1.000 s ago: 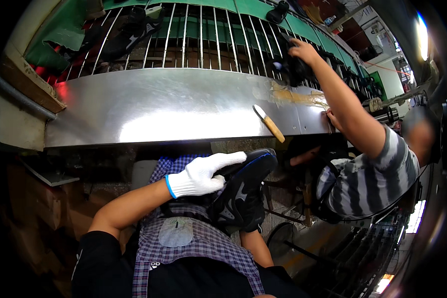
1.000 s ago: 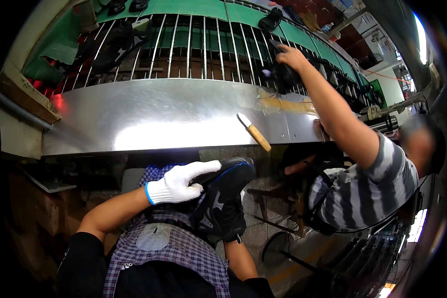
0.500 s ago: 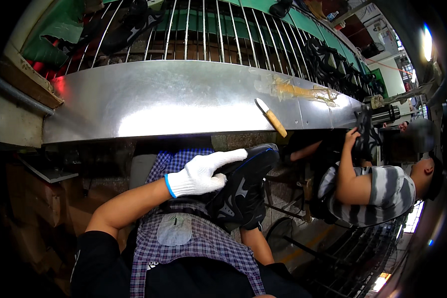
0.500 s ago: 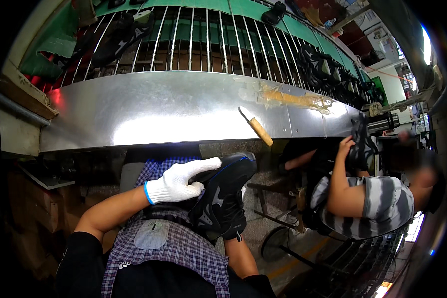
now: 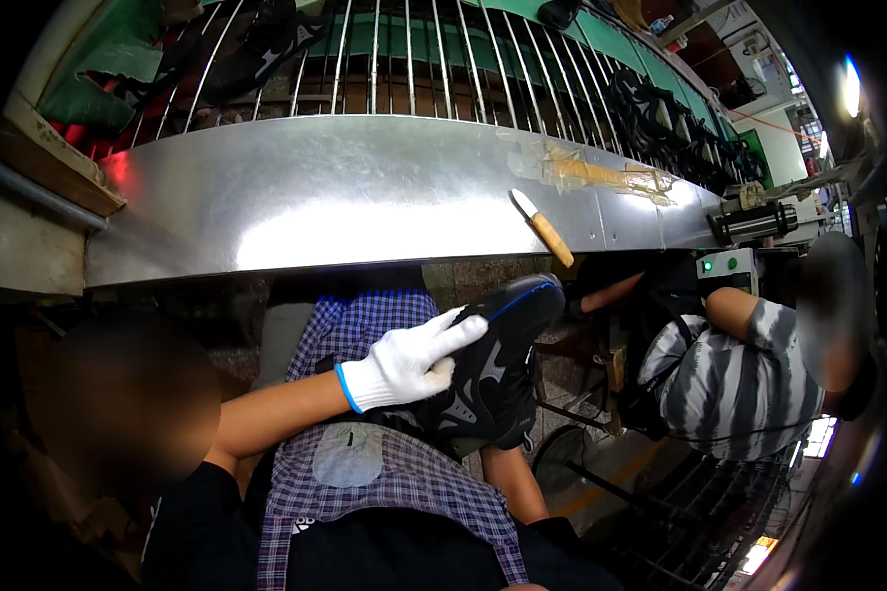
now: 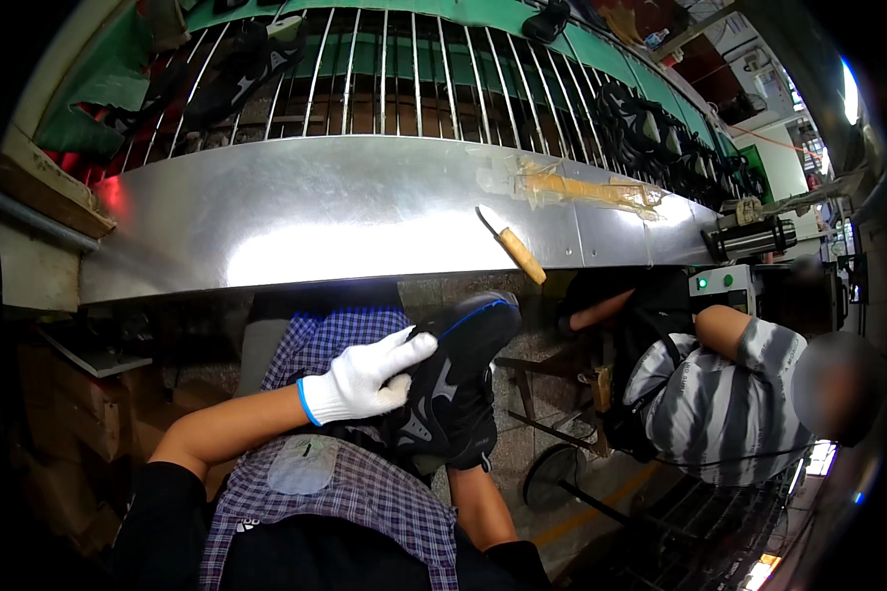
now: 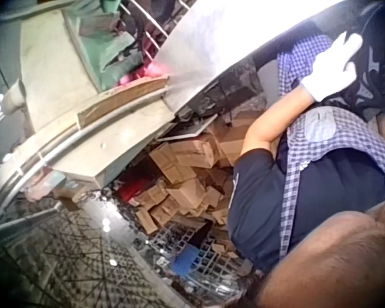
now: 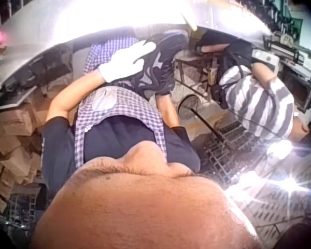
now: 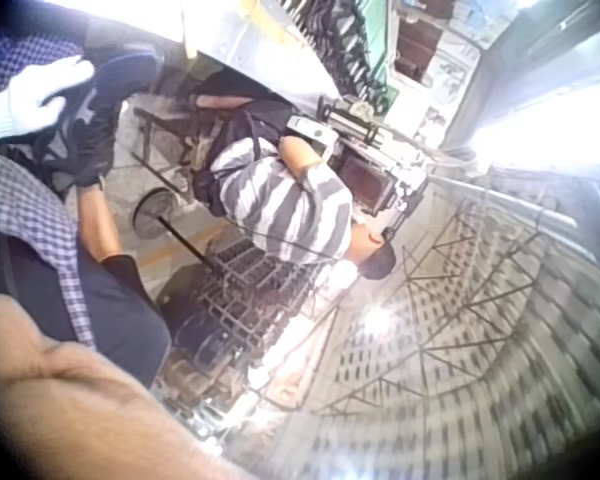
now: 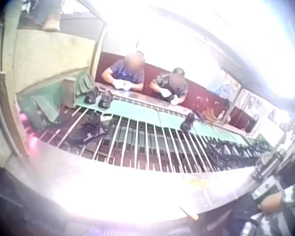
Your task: The person picks up sneakers and boots from a conveyor belt, trims excess material from the soles and edges using a small knife, and wipes the surfaces.
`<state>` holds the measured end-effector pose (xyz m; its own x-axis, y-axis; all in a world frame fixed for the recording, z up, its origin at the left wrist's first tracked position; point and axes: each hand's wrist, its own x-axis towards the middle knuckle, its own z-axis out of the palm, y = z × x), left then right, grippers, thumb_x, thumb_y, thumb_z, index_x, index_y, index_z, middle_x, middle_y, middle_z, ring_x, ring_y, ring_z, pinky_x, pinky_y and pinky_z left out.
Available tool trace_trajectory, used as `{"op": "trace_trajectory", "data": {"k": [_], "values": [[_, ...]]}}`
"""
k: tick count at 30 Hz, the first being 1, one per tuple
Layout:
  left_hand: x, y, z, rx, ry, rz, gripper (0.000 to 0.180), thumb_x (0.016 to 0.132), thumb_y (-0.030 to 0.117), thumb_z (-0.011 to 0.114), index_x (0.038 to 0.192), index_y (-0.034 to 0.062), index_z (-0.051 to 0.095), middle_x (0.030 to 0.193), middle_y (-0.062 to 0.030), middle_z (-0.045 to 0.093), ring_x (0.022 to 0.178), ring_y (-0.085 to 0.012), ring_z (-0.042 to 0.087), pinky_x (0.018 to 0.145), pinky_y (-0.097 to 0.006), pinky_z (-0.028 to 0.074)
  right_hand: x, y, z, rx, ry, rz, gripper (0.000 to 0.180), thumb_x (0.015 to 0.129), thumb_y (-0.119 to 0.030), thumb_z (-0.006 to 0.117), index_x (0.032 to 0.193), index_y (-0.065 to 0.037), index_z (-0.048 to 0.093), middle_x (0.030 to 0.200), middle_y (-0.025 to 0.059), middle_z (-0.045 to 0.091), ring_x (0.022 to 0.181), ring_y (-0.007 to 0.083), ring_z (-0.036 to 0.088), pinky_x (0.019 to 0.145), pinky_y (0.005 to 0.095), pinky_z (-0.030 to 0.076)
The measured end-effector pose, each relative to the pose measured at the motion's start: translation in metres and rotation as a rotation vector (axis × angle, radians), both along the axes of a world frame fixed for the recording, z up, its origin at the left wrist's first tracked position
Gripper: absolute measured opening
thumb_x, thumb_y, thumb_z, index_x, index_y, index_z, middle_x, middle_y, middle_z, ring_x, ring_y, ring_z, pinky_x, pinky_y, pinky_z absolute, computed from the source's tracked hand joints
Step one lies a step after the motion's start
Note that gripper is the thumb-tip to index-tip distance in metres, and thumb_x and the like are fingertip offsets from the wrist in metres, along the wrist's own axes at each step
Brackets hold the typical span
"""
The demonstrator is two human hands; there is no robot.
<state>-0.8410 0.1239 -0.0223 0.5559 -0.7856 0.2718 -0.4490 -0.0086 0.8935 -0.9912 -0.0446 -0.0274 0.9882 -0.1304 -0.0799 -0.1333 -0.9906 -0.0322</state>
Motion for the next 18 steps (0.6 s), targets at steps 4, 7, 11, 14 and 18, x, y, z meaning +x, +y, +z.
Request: {"op": "trace_trajectory", "data": {"k": [4,7,11,14,18], "values": [[-0.002,0.026,-0.002,0.132,-0.151,-0.035,0.063,0.09,0.014,0.073,0.152,0.0162,0.063,0.155,-0.0346,0.056,0.104,-0.0416,0.078,0.081,-0.041,0.068,0.012,-0.002,-0.008,0.193,-0.045,-0.071,0.053,0.119,-0.024,0.047,0.168,-0.007,0.036,0.156,0.0112,0.052,0.141,0.0232,0.052,0.122,0.0382,0.043],[0.022,0.051,0.017,-0.014,-0.328,-0.035,0.047,0.088,0.013,0.076,0.135,0.0082,0.073,0.146,-0.0351,0.062,0.135,-0.0483,0.065,0.113,-0.049,0.056,0.018,-0.006,-0.015,0.718,-0.122,-0.268,0.053,0.119,-0.023,0.048,0.168,-0.007,0.036,0.156,0.0112,0.053,0.141,0.0228,0.052,0.122,0.0379,0.043],[0.065,0.052,0.077,-0.093,-0.047,0.278,0.046,0.097,0.01,0.07,0.141,-0.0038,0.067,0.133,-0.0258,0.074,0.12,-0.0344,0.076,0.106,-0.041,0.059,0.042,0.002,-0.014,1.466,-0.11,-0.382,0.054,0.118,-0.022,0.05,0.168,-0.006,0.035,0.157,0.0112,0.053,0.141,0.0223,0.053,0.121,0.0376,0.044],[0.118,0.034,0.119,-0.19,0.437,-0.016,0.052,0.114,0.022,0.049,0.158,-0.0041,0.054,0.158,-0.0189,0.061,0.147,-0.0265,0.056,0.127,-0.04,0.039,0.058,0.018,-0.017,1.728,-0.03,-0.343,0.054,0.118,-0.021,0.05,0.168,-0.006,0.035,0.157,0.0113,0.053,0.141,0.0219,0.053,0.121,0.0374,0.045],[0.139,0.014,0.154,-0.038,0.72,-0.22,0.05,0.115,0.03,0.049,0.153,0.0004,0.064,0.153,-0.0126,0.066,0.144,-0.0238,0.058,0.125,-0.038,0.041,0.064,0.036,-0.025,1.837,0.025,-0.302,0.055,0.118,-0.02,0.052,0.168,-0.005,0.035,0.157,0.0113,0.053,0.141,0.0214,0.053,0.12,0.0371,0.046]]}}
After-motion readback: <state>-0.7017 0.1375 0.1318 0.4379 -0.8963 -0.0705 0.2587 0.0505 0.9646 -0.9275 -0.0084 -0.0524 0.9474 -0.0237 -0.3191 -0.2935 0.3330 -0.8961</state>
